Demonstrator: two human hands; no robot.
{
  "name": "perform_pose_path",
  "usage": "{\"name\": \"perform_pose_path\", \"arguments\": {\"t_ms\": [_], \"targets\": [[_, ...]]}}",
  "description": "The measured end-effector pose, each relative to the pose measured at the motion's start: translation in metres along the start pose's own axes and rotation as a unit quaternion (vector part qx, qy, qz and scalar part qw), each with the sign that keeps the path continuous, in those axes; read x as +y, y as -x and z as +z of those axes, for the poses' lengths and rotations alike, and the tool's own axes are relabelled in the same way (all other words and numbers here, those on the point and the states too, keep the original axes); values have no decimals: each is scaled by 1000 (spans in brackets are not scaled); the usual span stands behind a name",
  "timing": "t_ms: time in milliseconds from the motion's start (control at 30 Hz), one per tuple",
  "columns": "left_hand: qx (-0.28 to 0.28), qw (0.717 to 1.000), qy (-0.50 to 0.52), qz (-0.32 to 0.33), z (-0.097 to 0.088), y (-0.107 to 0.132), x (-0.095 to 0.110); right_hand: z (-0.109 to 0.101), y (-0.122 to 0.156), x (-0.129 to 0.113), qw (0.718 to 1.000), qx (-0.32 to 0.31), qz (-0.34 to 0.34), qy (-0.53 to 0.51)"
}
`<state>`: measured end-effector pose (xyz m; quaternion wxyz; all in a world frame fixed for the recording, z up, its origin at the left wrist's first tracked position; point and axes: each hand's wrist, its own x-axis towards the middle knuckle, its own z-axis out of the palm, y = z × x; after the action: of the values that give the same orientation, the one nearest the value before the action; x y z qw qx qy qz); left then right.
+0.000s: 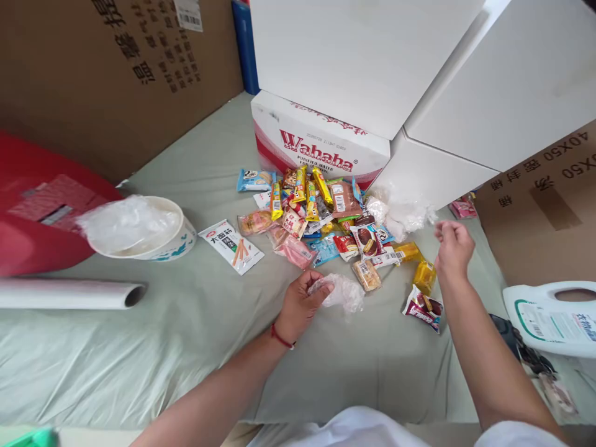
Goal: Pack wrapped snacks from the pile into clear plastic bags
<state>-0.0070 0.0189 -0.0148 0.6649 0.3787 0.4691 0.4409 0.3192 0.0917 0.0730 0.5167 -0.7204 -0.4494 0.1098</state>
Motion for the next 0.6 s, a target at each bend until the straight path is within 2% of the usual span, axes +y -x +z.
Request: {"name": "perform_pose_path", "arguments": {"t_ms": [33,100,167,233,267,367,467,533,600], "targets": [[7,1000,-24,14,0,1,0,-7,32,-8,1000,-4,-16,-11],[18,997,-66,37,0,4,0,-17,97,-25,986,-131,-103,-25],[11,994,-93,49,1,6,0,-17,150,-40,935,-278,-220,16],[-10,993,-100,56,2,7,0,-9,180,-46,887,-362,-278,70],[-21,993,-98,56,2,7,1,-4,187,-46,877,-378,-284,84],[-42,994,-82,52,2,4,5,6,188,-34,891,-381,-239,61],[-45,998,-35,29,-1,2,12,5,188,-20,904,-386,-183,11],[-65,997,36,-16,-4,2,17,1,194,-12,924,-353,-147,-17],[-105,986,112,-71,-7,3,21,-1,201,-7,950,-288,-115,-31]]}}
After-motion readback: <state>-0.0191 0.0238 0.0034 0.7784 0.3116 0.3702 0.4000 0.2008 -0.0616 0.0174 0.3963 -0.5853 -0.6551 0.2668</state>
